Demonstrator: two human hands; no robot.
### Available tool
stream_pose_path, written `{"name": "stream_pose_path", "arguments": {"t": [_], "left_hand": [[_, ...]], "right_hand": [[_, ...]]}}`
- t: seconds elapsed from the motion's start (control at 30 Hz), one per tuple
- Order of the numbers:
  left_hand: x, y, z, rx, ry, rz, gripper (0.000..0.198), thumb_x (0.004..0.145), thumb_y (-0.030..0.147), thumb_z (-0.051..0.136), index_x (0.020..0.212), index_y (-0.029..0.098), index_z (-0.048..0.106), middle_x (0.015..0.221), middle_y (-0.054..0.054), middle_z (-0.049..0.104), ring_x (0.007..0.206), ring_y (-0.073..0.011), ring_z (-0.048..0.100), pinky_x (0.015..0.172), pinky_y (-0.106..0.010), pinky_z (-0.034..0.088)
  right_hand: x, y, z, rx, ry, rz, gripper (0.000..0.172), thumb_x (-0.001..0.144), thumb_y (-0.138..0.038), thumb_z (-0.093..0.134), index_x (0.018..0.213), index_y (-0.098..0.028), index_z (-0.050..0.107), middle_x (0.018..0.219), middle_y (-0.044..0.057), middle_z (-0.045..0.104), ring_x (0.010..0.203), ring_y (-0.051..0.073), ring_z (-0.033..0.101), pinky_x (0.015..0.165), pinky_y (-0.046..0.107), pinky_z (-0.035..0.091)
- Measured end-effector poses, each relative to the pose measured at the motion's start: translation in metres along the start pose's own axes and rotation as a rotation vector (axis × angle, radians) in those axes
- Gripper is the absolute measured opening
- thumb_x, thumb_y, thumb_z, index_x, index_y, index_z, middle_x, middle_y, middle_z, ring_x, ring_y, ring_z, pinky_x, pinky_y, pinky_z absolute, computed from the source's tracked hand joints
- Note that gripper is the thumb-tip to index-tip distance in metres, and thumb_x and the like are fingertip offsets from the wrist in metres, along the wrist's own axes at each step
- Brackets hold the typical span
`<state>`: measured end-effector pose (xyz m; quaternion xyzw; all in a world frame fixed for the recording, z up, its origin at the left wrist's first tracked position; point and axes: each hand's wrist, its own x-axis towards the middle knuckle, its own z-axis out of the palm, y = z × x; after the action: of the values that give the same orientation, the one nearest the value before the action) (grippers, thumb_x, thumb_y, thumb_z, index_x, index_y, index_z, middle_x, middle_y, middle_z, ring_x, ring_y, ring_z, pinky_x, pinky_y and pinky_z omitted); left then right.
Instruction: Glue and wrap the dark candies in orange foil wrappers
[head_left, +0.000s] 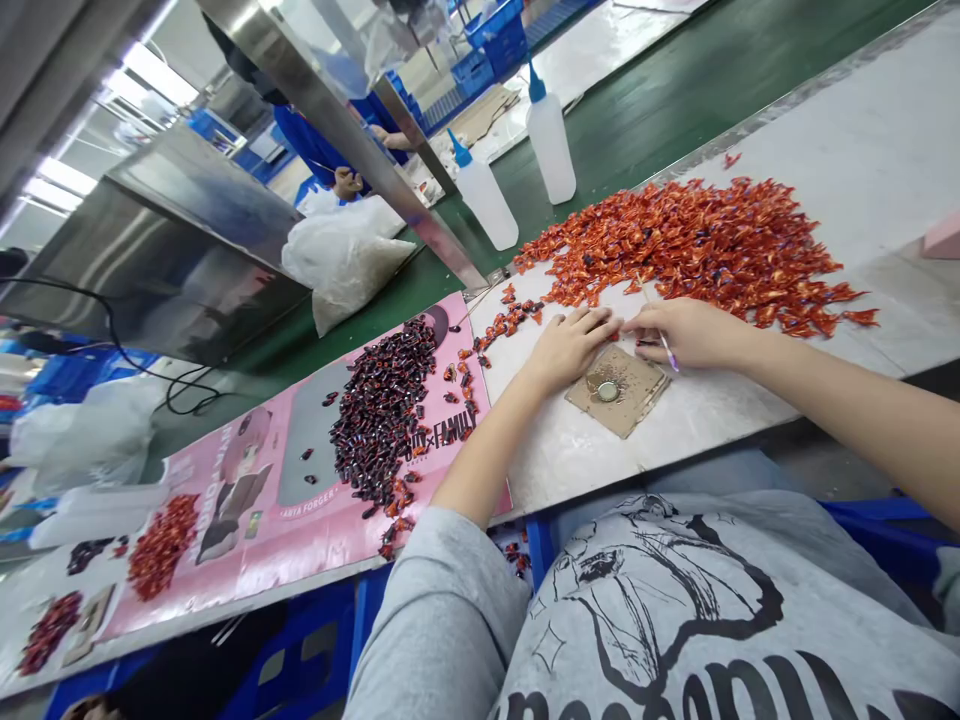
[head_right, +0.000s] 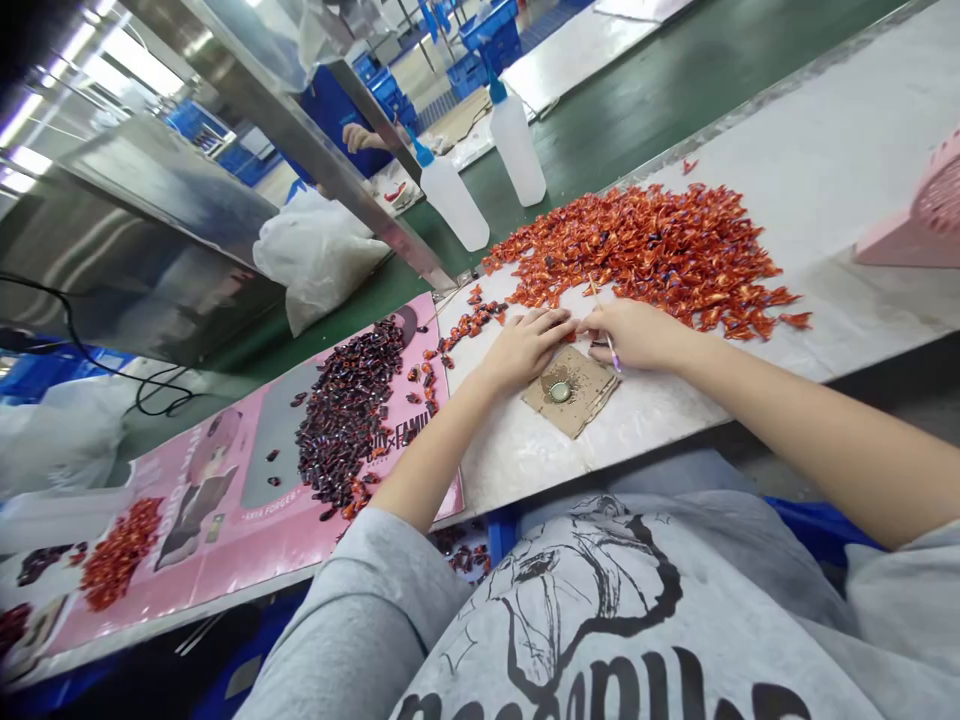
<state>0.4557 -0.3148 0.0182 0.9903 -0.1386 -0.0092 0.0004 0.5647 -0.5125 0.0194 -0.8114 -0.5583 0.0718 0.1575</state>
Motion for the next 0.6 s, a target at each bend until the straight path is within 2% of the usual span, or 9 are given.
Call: {"name": "stream_pose_path", "arguments": {"t": [0.13, 0.2, 0.27, 0.37, 0.43, 0.5, 0.6], "left_hand": [[0.002, -0.001, 0.004, 0.002, 0.065, -0.119, 0.035, 0.102, 0.032, 0.040, 0.123, 0.016, 0.062, 0.135, -0.015, 0.062, 0.124, -0.0269, 0.056, 0.103, -0.041, 0.045], [-0.004, -0.001, 0.008, 0.014, 0.084, -0.179, 0.031, 0.101, 0.031, 0.042, 0.115, 0.015, 0.064, 0.126, -0.016, 0.065, 0.116, -0.0268, 0.057, 0.099, -0.040, 0.046], [-0.014, -0.001, 0.011, 0.026, 0.090, -0.214, 0.029, 0.100, 0.030, 0.042, 0.109, 0.015, 0.064, 0.118, -0.016, 0.066, 0.110, -0.0269, 0.058, 0.095, -0.039, 0.046], [-0.041, -0.004, 0.013, 0.048, 0.104, -0.272, 0.025, 0.099, 0.031, 0.045, 0.103, 0.017, 0.065, 0.110, -0.014, 0.065, 0.104, -0.0274, 0.058, 0.089, -0.040, 0.046], [-0.064, -0.007, 0.013, 0.068, 0.119, -0.323, 0.023, 0.098, 0.030, 0.045, 0.098, 0.018, 0.065, 0.105, -0.014, 0.064, 0.101, -0.0279, 0.057, 0.085, -0.040, 0.045], [-0.089, -0.010, 0.012, 0.086, 0.133, -0.369, 0.023, 0.096, 0.026, 0.044, 0.092, 0.018, 0.065, 0.098, -0.013, 0.064, 0.095, -0.0269, 0.057, 0.081, -0.039, 0.045], [-0.128, -0.011, 0.013, 0.103, 0.144, -0.411, 0.023, 0.094, 0.020, 0.044, 0.083, 0.019, 0.064, 0.088, -0.010, 0.061, 0.083, -0.0232, 0.056, 0.076, -0.036, 0.045]], "right_hand": [[-0.004, -0.001, -0.004, -0.027, -0.040, 0.063, 0.036, 0.085, -0.016, 0.058, 0.118, -0.014, 0.073, 0.105, 0.012, 0.074, 0.094, 0.023, 0.069, 0.082, 0.031, 0.052], [-0.005, -0.001, -0.004, -0.006, 0.020, 0.083, 0.034, 0.085, -0.015, 0.058, 0.115, -0.012, 0.074, 0.105, 0.013, 0.074, 0.094, 0.024, 0.069, 0.084, 0.032, 0.053], [-0.007, -0.005, -0.003, 0.052, 0.138, 0.086, 0.031, 0.085, -0.014, 0.058, 0.111, -0.011, 0.075, 0.099, 0.011, 0.074, 0.090, 0.022, 0.068, 0.083, 0.032, 0.053], [-0.009, -0.022, -0.002, 0.207, 0.315, 0.035, 0.027, 0.085, -0.015, 0.059, 0.107, -0.013, 0.075, 0.091, 0.008, 0.072, 0.082, 0.019, 0.067, 0.079, 0.030, 0.053], [-0.009, -0.042, 0.002, 0.325, 0.365, -0.028, 0.025, 0.086, -0.015, 0.059, 0.106, -0.014, 0.074, 0.091, 0.007, 0.072, 0.079, 0.017, 0.065, 0.077, 0.029, 0.052], [-0.009, -0.065, 0.009, 0.425, 0.339, -0.076, 0.025, 0.086, -0.014, 0.059, 0.107, -0.014, 0.073, 0.093, 0.008, 0.071, 0.077, 0.016, 0.064, 0.076, 0.028, 0.052], [-0.002, -0.101, 0.022, 0.492, 0.201, -0.093, 0.025, 0.088, -0.011, 0.060, 0.110, -0.012, 0.071, 0.098, 0.009, 0.070, 0.083, 0.017, 0.064, 0.081, 0.030, 0.050]]}}
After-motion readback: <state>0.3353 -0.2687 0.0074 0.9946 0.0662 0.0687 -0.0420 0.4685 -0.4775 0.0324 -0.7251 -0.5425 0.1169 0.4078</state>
